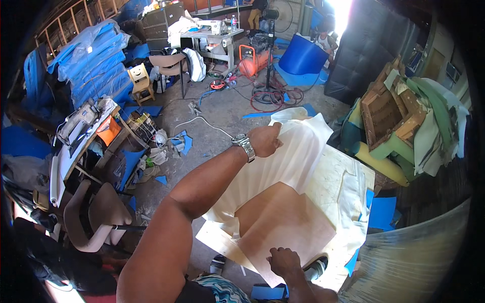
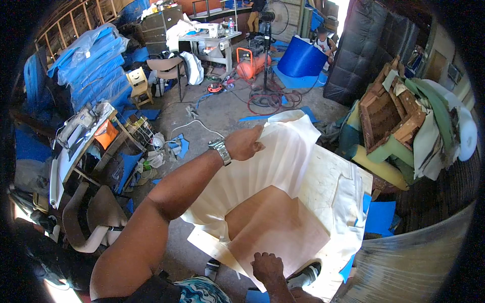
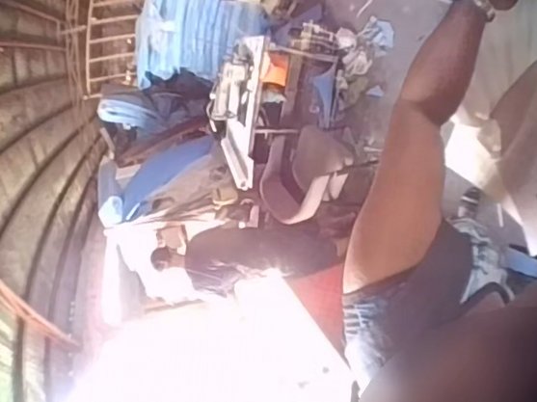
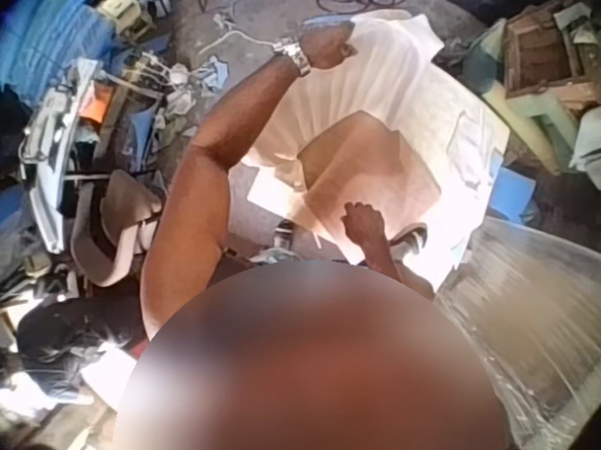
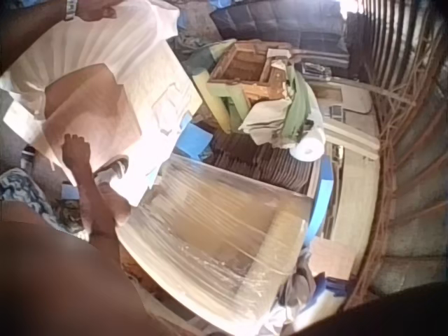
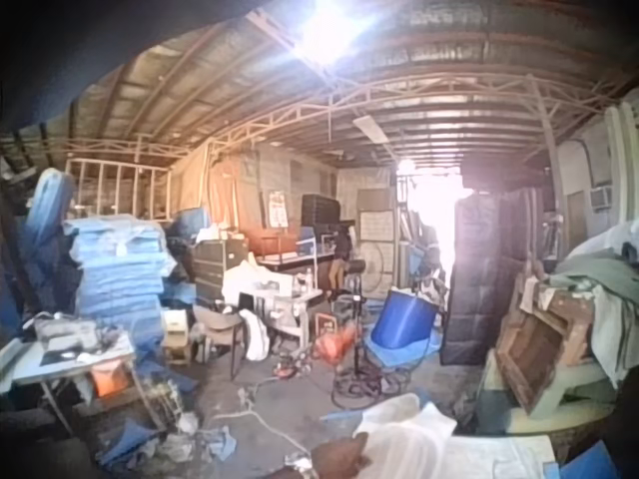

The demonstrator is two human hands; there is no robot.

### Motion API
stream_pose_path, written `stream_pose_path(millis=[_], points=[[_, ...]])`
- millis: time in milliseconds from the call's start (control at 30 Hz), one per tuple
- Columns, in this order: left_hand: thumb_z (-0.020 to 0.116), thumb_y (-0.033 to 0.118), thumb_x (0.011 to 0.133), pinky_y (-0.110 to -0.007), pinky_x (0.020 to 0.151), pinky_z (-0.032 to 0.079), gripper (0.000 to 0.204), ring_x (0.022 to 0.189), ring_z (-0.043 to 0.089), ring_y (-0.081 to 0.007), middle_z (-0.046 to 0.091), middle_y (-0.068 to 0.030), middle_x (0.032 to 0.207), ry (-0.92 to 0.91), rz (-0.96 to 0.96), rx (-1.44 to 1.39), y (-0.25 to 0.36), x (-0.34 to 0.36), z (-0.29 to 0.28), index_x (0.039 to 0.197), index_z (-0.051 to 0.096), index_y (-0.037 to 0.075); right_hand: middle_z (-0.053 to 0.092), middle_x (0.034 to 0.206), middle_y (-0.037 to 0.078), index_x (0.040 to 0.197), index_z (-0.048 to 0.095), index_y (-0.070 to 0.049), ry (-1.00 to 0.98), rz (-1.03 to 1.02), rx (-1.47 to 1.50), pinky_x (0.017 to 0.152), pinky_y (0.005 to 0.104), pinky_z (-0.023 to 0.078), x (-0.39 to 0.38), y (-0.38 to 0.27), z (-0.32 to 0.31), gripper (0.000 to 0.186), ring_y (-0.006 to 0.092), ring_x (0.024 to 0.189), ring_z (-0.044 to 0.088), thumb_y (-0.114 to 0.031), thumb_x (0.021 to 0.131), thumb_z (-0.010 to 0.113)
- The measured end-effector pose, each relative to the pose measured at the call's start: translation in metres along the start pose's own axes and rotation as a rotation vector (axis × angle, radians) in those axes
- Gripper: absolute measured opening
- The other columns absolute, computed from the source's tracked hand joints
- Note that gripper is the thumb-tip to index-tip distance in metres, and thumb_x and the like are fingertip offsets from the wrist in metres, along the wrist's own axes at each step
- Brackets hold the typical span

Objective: Positioning and aligning fabric over a foam and wood panel for furniture upholstery.

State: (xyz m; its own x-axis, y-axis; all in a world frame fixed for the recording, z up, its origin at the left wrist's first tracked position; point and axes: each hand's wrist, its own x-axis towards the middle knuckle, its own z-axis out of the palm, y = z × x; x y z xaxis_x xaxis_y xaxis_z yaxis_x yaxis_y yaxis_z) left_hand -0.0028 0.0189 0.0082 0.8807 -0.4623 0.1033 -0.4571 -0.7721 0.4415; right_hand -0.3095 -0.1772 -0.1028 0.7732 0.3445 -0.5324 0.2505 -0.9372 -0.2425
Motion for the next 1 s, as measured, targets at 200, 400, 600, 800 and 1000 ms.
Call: stream_pose_path(millis=[200, 400, 600, 800, 1000], points=[[0.065, 0.026, 0.089, -0.053, 0.075, 0.048, 0.040, 0.089, 0.064, -0.0445, 0.066, -0.0255, 0.091, 0.012, 0.001, 0.006, 0.003, -0.002, -0.002, 0.112, 0.047, -0.002, 0.069, 0.104, 0.017, 0.108, 0.065, -0.009, -0.029, 0.029, -0.001, 0.083, 0.0487, 0.053, -0.003, -0.004, -0.007, 0.032, 0.0364, 0.098, 0.066, -0.037, 0.094, 0.058], [0.065, 0.026, 0.089, -0.053, 0.075, 0.048, 0.040, 0.089, 0.064, -0.0445, 0.066, -0.0254, 0.091, 0.003, -0.003, 0.008, 0.003, -0.002, -0.003, 0.113, 0.047, -0.001, 0.069, 0.101, 0.016, 0.106, 0.065, -0.008, -0.005, 0.009, -0.002, 0.080, 0.0501, 0.053, -0.001, -0.001, -0.001, 0.033, 0.0358, 0.095, 0.067, -0.037, 0.093, 0.060], [0.065, 0.027, 0.090, -0.054, 0.075, 0.048, 0.040, 0.090, 0.063, -0.0452, 0.065, -0.0259, 0.093, -0.006, -0.004, -0.004, 0.002, -0.001, -0.002, 0.112, 0.046, 0.000, 0.068, 0.098, 0.016, 0.105, 0.064, -0.007, 0.029, -0.016, -0.001, 0.078, 0.0514, 0.053, -0.001, 0.002, 0.004, 0.034, 0.0348, 0.093, 0.067, -0.038, 0.091, 0.061], [0.065, 0.027, 0.090, -0.053, 0.075, 0.048, 0.041, 0.090, 0.063, -0.0451, 0.064, -0.0263, 0.092, -0.006, -0.002, -0.007, -0.001, 0.000, 0.001, 0.113, 0.045, 0.000, 0.069, 0.100, 0.016, 0.106, 0.065, -0.007, 0.013, -0.013, -0.007, 0.079, 0.0511, 0.053, -0.001, 0.001, 0.003, 0.034, 0.0346, 0.094, 0.067, -0.038, 0.091, 0.061], [0.066, 0.027, 0.089, -0.053, 0.074, 0.048, 0.041, 0.089, 0.063, -0.0455, 0.065, -0.0264, 0.092, 0.010, 0.007, 0.000, -0.005, 0.003, 0.005, 0.113, 0.046, 0.000, 0.069, 0.102, 0.016, 0.107, 0.065, -0.008, -0.007, -0.001, -0.015, 0.082, 0.0497, 0.053, -0.002, -0.003, -0.003, 0.033, 0.0354, 0.096, 0.067, -0.037, 0.093, 0.060]])
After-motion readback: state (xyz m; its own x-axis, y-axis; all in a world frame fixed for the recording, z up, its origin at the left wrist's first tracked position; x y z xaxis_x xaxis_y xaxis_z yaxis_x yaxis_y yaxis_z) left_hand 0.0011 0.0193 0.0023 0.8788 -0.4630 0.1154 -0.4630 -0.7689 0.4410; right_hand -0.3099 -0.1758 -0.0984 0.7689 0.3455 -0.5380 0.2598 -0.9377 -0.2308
